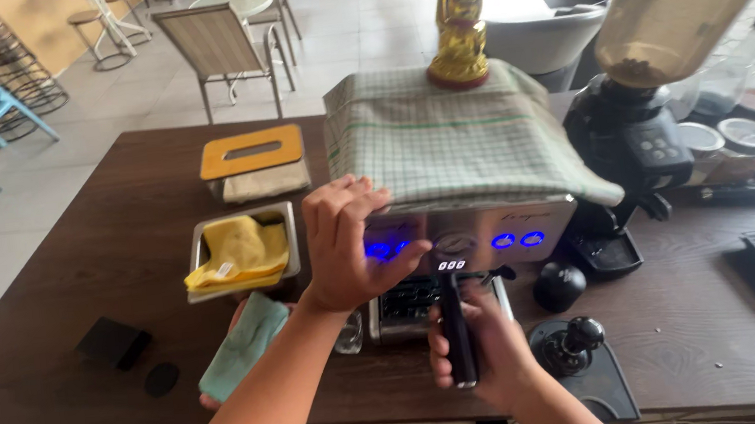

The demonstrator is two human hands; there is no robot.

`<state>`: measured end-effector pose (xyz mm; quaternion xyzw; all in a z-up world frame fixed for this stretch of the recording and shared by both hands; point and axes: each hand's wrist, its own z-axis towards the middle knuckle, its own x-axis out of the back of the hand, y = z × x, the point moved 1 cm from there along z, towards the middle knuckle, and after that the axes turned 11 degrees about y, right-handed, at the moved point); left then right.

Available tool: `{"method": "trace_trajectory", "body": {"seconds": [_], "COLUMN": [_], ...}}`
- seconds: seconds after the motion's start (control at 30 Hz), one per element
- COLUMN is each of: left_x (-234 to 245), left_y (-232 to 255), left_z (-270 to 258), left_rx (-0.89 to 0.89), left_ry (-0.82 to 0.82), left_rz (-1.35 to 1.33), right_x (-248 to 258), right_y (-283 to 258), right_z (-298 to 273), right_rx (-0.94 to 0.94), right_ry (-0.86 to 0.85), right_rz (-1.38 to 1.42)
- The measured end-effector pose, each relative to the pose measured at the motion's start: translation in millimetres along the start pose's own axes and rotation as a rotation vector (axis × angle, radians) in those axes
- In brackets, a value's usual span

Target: The person tamps ground coffee in a portafilter, locks it into an espresso machine, and brews espresso into two small glasses. After brewing, the person removes the portafilter, disposes of the spent grounds into a waste bin, and wipes the portafilter with a cloth.

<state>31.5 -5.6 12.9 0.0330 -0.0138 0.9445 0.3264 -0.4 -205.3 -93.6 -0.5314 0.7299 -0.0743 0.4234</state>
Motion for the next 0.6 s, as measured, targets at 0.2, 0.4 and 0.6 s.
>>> {"method": "trace_trajectory", "body": {"seconds": [0.2,0.4,0.6], "left_x": [44.6,113.7,129.1], "left_y": [-3.5,-31.0,-27.6], "left_z": [-8.0,-64.7,-130.2], "left_rx": [0.164,0.557,0.502], "left_ry": [-0.163,-0.894,-1.076], "left_rz": [-0.183,0.129,0.182], "right_x": [8.0,-44.0,-80.1], "right_y": [50.0,74.2,73.0], "right_z": [19.8,30.5,47.1], "right_rx": [0.826,1.624,1.444], "right_ry": [0.050,0.100,0.104], "right_rz": [-0.563,-1.295,-1.468]}}
